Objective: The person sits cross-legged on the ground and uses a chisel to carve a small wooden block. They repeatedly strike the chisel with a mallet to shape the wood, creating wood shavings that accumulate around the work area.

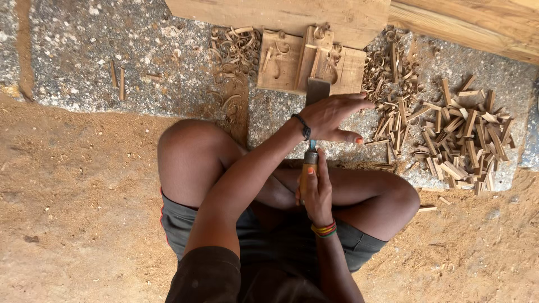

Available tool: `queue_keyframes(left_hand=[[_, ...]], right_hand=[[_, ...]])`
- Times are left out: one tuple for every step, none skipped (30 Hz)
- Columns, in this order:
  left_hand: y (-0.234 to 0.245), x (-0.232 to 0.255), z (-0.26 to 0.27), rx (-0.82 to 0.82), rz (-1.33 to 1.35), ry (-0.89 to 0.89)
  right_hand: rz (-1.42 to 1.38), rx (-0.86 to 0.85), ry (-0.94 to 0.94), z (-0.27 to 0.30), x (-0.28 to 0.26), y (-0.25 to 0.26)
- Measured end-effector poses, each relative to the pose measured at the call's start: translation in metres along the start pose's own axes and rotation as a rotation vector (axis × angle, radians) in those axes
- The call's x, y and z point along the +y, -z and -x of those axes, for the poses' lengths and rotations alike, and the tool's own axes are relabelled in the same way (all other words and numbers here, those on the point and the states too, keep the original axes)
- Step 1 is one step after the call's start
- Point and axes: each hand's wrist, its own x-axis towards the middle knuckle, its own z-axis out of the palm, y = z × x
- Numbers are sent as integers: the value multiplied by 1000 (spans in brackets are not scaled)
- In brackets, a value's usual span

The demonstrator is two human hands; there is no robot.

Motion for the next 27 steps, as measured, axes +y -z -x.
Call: queue_keyframes(left_hand=[[1, 3, -4, -14, -14, 8], [4, 4, -7, -27, -28, 15], [4, 5, -8, -44, -30, 28], [8, 3, -9, -46, 6, 41], [11, 1, -11, -49, 51, 57], [10, 1, -11, -52, 96, 72], [14, 0, -12, -32, 52, 53], [15, 1, -12, -13, 9, 34], [10, 3, -9, 2, -18, 21], [8, 2, -8, -4, -9, 4], [9, -1, -12, -2, -5, -17], [10, -4, -15, -1, -1, -39], [14, -6, -17, -28, 7, -6], [17, -8, -20, -56, 14, 26], [19, -10, -25, -80, 21, 53], [20, -11, -28, -65, 26, 33], [21, -12, -29, -52, 29, 13], [21, -15, -31, -40, 32, -8], [19, -16, -34, -24, 15, -30], [17, -18, -36, -8, -2, -53], [15, -19, -35, 4, -13, -72], [14, -21, -34, -18, -11, -47], [15, -23, -36, -37, -13, -26], [15, -22, -36, -56, -15, -5], [17, -22, -36, -48, -51, -19], [16, -19, -35, -40, -88, -33], [17, -19, -34, -27, -128, -44]], right_hand=[[24, -3, 8, -2, -3, 3], [48, -6, 16, -6, -6, 4], [75, -7, 12, -5, -8, 4], [69, -5, 11, -8, -8, 3], [67, -2, 3, -10, -7, 2], [66, 2, -6, -8, -7, 2], [41, 3, 2, -12, -8, 0], [15, 3, 9, -13, -9, -1], [-7, 7, -2, -8, -8, -1], [2, 14, -8, -8, -7, -2], [15, 18, -5, -12, -6, -2], [27, 22, -3, -15, -5, -2], [20, 23, -3, -19, -6, -3], [13, 24, -3, -24, -7, -4], [10, 27, 0, -27, -8, -3], [11, 26, 6, -30, -10, -2], [9, 25, 13, -32, -12, -4], [7, 25, 20, -34, -14, -5], [-4, 30, 13, -36, -15, -5], [-14, 34, 7, -37, -16, -6], [-26, 41, -8, -34, -16, -7], [-17, 30, -17, -34, -16, -6], [-9, 19, -20, -36, -17, -4], [-1, 9, -24, -36, -17, -2], [-14, 16, -9, -36, -16, -4], [-28, 22, 5, -35, -15, -7], [-40, 23, 22, -36, -12, -9]])
